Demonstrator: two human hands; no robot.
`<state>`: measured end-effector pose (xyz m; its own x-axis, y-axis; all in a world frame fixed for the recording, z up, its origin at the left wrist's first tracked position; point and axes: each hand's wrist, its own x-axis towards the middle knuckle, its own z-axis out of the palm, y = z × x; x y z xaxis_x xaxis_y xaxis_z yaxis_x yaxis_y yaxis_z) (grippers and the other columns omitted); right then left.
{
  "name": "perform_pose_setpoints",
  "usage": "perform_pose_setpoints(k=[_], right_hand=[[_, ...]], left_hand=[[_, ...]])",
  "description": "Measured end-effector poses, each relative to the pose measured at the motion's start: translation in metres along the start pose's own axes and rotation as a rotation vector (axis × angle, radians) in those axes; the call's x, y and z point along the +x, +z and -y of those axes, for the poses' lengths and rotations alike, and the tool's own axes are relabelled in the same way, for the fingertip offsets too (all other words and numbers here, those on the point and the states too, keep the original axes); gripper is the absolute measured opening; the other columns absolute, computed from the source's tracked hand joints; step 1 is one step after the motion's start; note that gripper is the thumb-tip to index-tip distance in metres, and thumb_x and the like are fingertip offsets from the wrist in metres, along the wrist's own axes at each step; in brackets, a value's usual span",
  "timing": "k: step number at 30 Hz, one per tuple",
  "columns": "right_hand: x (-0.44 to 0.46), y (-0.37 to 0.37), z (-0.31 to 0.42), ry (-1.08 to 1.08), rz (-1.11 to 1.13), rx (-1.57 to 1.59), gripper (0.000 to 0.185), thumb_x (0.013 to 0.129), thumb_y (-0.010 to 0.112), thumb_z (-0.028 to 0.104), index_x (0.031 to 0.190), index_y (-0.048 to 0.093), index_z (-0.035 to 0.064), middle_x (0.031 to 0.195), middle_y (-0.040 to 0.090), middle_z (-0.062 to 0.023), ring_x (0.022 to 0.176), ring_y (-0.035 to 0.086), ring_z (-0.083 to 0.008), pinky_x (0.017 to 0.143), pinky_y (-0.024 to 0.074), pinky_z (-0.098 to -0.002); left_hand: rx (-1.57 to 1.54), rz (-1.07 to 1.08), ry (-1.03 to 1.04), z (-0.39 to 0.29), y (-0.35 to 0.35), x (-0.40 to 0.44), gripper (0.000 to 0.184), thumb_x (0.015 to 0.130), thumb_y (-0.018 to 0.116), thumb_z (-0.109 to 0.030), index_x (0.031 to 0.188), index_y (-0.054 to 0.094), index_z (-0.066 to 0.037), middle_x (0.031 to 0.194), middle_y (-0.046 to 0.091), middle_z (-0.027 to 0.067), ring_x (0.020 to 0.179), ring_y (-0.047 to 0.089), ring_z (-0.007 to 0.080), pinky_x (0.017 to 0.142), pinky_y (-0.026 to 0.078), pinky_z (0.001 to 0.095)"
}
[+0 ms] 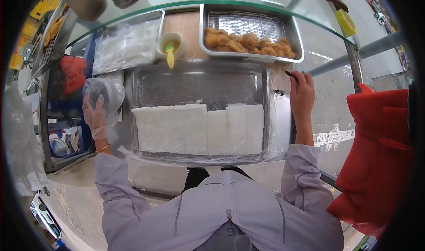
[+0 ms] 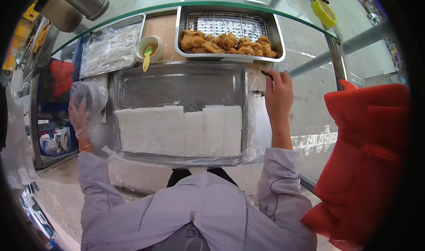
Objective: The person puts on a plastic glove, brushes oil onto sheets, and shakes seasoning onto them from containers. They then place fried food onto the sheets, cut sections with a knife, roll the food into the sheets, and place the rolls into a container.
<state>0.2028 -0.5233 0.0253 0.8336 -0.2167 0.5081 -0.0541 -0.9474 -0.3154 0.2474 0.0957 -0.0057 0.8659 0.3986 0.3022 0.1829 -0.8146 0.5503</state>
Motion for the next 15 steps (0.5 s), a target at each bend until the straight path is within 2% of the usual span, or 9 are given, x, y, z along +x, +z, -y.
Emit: perform_pose_setpoints(k=[2,4,7,9,10,12,13,15], right_hand=[[0.035,0.003,0.004,-0.061,-0.054,-0.189,0.012,0.09,0.062,0.014,0.1,0.067,0.0123,0.094,0.06,-0.0051,0.092,0.061,-0.0259,0.075,0.0503,-0.0389],[0.065,0.019,-0.001,-0.058,-0.008,-0.273,0.009,0.09,0.062,0.014,0.097,0.066,0.011,0.092,0.06,-0.0054,0.092,0.06,-0.0253,0.075,0.0504,-0.0388],[0.07,0.048,-0.013,-0.145,0.147,-0.29,0.008,0.089,0.062,0.014,0.093,0.065,0.0082,0.09,0.059,-0.0064,0.09,0.061,-0.0265,0.076,0.051,-0.039],[0.062,0.055,-0.007,0.05,0.093,-0.075,0.01,0.089,0.063,0.013,0.096,0.066,0.0067,0.09,0.061,-0.0068,0.086,0.062,-0.0244,0.075,0.0508,-0.0359],[0.055,0.057,-0.008,0.043,0.102,-0.071,0.01,0.089,0.063,0.013,0.096,0.066,0.0067,0.09,0.061,-0.0068,0.086,0.062,-0.0244,0.075,0.0508,-0.0359],[0.025,0.052,-0.013,0.233,0.053,0.406,0.012,0.09,0.064,0.011,0.1,0.068,0.0065,0.092,0.064,-0.0064,0.082,0.063,-0.0196,0.075,0.0497,-0.0316],[0.007,0.045,-0.004,0.265,0.073,0.538,0.014,0.09,0.065,0.009,0.103,0.069,0.0054,0.091,0.064,-0.0046,0.081,0.061,-0.0132,0.075,0.0473,-0.0265],[-0.033,0.028,0.027,0.314,0.225,0.746,0.012,0.09,0.065,0.007,0.101,0.068,0.0033,0.088,0.061,-0.0024,0.08,0.058,-0.0103,0.073,0.0456,-0.0235]], left_hand=[[-0.454,-0.012,-0.015,-0.011,0.013,-0.025,0.054,0.089,0.067,-0.027,0.135,0.052,-0.002,0.133,0.052,0.0119,0.126,0.048,0.0266,0.106,0.036,0.0366],[-0.377,0.181,0.028,-0.054,0.018,-0.062,0.048,0.091,0.065,-0.023,0.133,0.053,-0.003,0.135,0.051,0.0102,0.128,0.046,0.0244,0.106,0.037,0.0367],[-0.585,0.353,-0.013,-0.099,0.05,-0.115,0.041,0.093,0.061,-0.015,0.132,0.053,-0.003,0.135,0.051,0.0095,0.125,0.048,0.0208,0.104,0.038,0.0331],[-0.838,0.451,-0.11,-0.112,0.077,-0.144,0.041,0.095,0.059,-0.016,0.133,0.052,-0.002,0.132,0.054,0.0101,0.121,0.051,0.0199,0.102,0.04,0.0315],[-0.998,0.481,-0.202,-0.12,0.087,-0.159,0.042,0.097,0.059,-0.018,0.134,0.051,-0.001,0.129,0.056,0.0108,0.118,0.054,0.0198,0.101,0.042,0.031],[-1.103,0.595,-0.497,-0.152,0.083,-0.174,0.043,0.098,0.059,-0.025,0.133,0.051,-0.002,0.128,0.057,0.0108,0.11,0.058,0.0197,0.094,0.047,0.0297],[-1.192,0.658,-0.576,-0.161,0.084,-0.18,0.044,0.098,0.058,-0.028,0.133,0.051,-0.003,0.128,0.057,0.0109,0.109,0.059,0.0202,0.091,0.049,0.0302],[-1.362,0.858,-0.684,-0.172,0.09,-0.188,0.046,0.098,0.057,-0.034,0.133,0.05,-0.004,0.126,0.057,0.0112,0.107,0.06,0.0208,0.087,0.05,0.0307]])
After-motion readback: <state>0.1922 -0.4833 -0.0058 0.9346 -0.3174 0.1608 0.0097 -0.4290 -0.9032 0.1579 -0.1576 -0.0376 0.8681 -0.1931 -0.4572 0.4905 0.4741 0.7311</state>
